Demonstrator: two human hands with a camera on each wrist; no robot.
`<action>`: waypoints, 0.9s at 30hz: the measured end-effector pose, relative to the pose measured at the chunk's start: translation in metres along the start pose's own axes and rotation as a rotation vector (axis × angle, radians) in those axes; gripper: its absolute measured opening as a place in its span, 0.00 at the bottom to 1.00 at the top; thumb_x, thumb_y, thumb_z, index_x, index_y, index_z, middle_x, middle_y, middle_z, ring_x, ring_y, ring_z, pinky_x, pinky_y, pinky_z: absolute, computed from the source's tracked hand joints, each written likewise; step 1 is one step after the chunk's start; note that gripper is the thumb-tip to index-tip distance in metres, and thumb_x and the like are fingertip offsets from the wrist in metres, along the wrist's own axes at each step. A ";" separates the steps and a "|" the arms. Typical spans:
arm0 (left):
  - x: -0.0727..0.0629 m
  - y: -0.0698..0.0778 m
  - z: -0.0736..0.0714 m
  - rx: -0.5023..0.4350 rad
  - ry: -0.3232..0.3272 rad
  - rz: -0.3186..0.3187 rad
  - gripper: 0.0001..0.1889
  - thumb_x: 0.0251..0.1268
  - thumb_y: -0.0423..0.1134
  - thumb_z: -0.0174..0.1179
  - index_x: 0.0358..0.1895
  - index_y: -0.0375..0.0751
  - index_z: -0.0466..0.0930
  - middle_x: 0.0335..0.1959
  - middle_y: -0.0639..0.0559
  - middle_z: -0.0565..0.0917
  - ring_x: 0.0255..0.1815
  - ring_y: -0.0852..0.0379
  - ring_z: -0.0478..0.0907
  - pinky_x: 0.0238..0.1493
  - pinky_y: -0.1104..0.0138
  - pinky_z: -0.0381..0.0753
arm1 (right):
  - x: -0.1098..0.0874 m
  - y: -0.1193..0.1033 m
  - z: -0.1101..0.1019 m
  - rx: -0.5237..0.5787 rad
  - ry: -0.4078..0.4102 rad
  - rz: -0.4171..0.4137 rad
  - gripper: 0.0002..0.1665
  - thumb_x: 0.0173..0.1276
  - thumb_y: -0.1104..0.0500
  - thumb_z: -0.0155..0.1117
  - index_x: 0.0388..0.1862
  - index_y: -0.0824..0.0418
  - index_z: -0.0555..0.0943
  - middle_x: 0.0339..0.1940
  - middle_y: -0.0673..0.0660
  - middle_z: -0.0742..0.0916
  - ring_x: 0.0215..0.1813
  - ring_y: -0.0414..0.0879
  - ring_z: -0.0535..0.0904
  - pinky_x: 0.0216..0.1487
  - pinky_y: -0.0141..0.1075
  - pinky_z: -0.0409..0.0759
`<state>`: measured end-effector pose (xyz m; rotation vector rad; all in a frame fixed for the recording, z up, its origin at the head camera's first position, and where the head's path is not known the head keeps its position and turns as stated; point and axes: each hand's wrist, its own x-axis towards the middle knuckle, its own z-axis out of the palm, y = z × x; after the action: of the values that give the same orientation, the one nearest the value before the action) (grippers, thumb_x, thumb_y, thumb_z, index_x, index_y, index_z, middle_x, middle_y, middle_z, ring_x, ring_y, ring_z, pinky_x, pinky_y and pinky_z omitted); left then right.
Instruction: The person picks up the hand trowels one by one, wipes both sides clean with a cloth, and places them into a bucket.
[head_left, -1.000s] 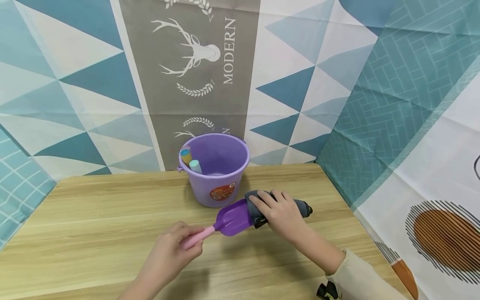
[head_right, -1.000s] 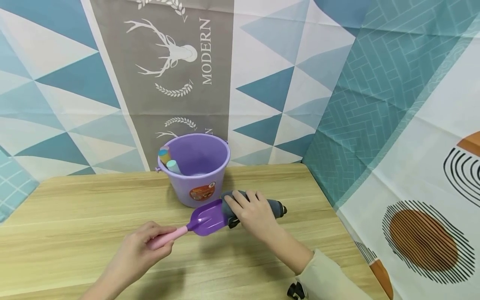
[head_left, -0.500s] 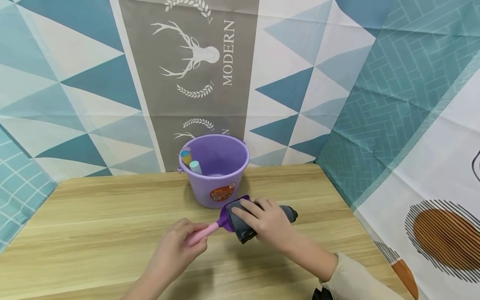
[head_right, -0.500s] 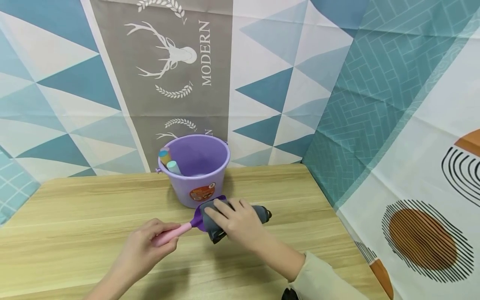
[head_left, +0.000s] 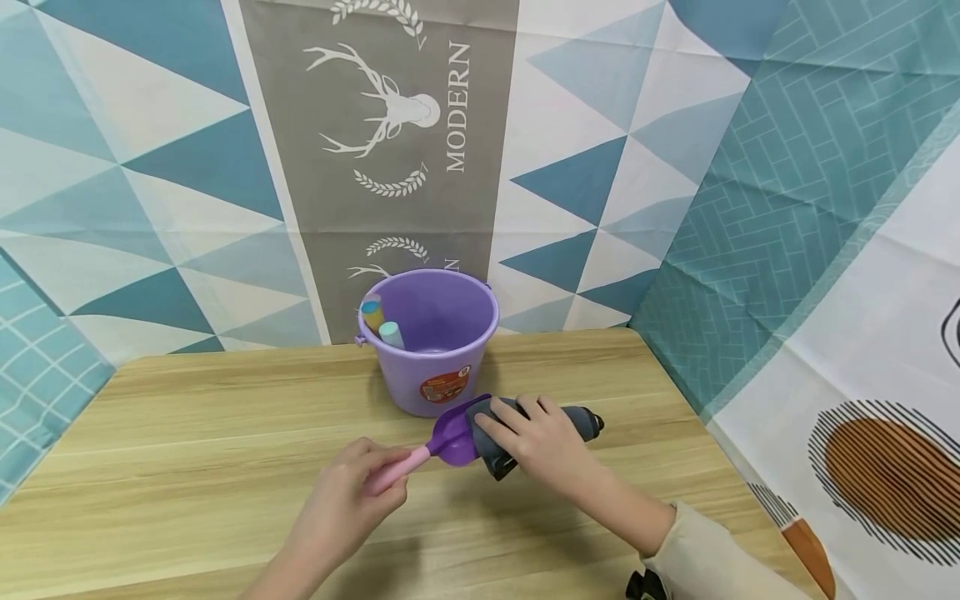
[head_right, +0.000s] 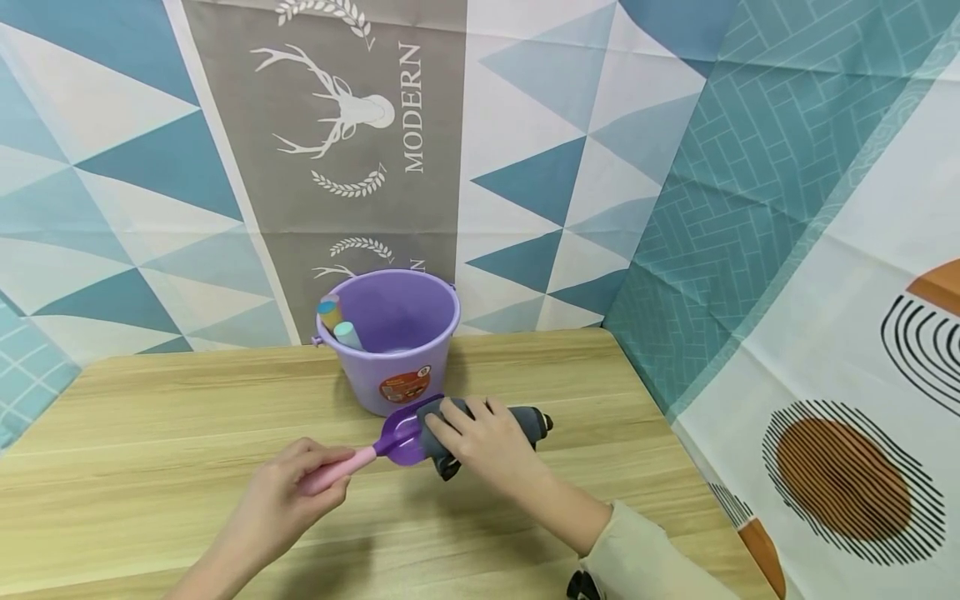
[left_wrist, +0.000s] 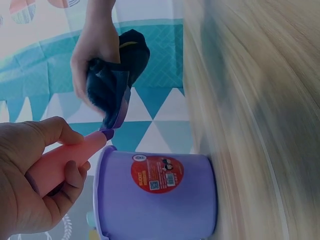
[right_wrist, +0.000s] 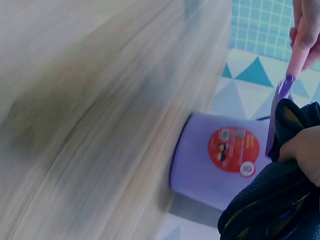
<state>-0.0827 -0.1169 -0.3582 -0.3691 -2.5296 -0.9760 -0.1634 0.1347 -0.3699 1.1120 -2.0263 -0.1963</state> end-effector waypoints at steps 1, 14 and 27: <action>-0.001 -0.001 0.000 0.000 0.003 0.000 0.15 0.40 0.28 0.70 0.36 0.45 0.86 0.27 0.62 0.78 0.27 0.71 0.68 0.26 0.76 0.72 | -0.001 0.002 0.001 0.006 -0.011 0.009 0.19 0.66 0.60 0.50 0.51 0.50 0.81 0.48 0.50 0.84 0.40 0.49 0.79 0.34 0.39 0.77; 0.001 -0.011 -0.001 0.041 0.029 0.033 0.13 0.39 0.29 0.69 0.34 0.44 0.86 0.25 0.62 0.76 0.23 0.71 0.63 0.22 0.76 0.67 | 0.000 0.003 -0.002 0.083 0.028 0.062 0.29 0.46 0.64 0.71 0.51 0.50 0.81 0.47 0.50 0.85 0.39 0.48 0.78 0.35 0.39 0.77; 0.003 -0.006 0.005 0.020 0.030 0.043 0.14 0.38 0.27 0.69 0.34 0.42 0.86 0.25 0.61 0.76 0.24 0.71 0.64 0.21 0.76 0.67 | 0.007 -0.022 -0.009 0.108 -0.018 -0.082 0.19 0.64 0.59 0.52 0.52 0.45 0.80 0.50 0.48 0.85 0.43 0.46 0.77 0.35 0.34 0.73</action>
<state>-0.0888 -0.1176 -0.3634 -0.3980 -2.4923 -0.9328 -0.1453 0.1176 -0.3705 1.2653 -2.0291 -0.1402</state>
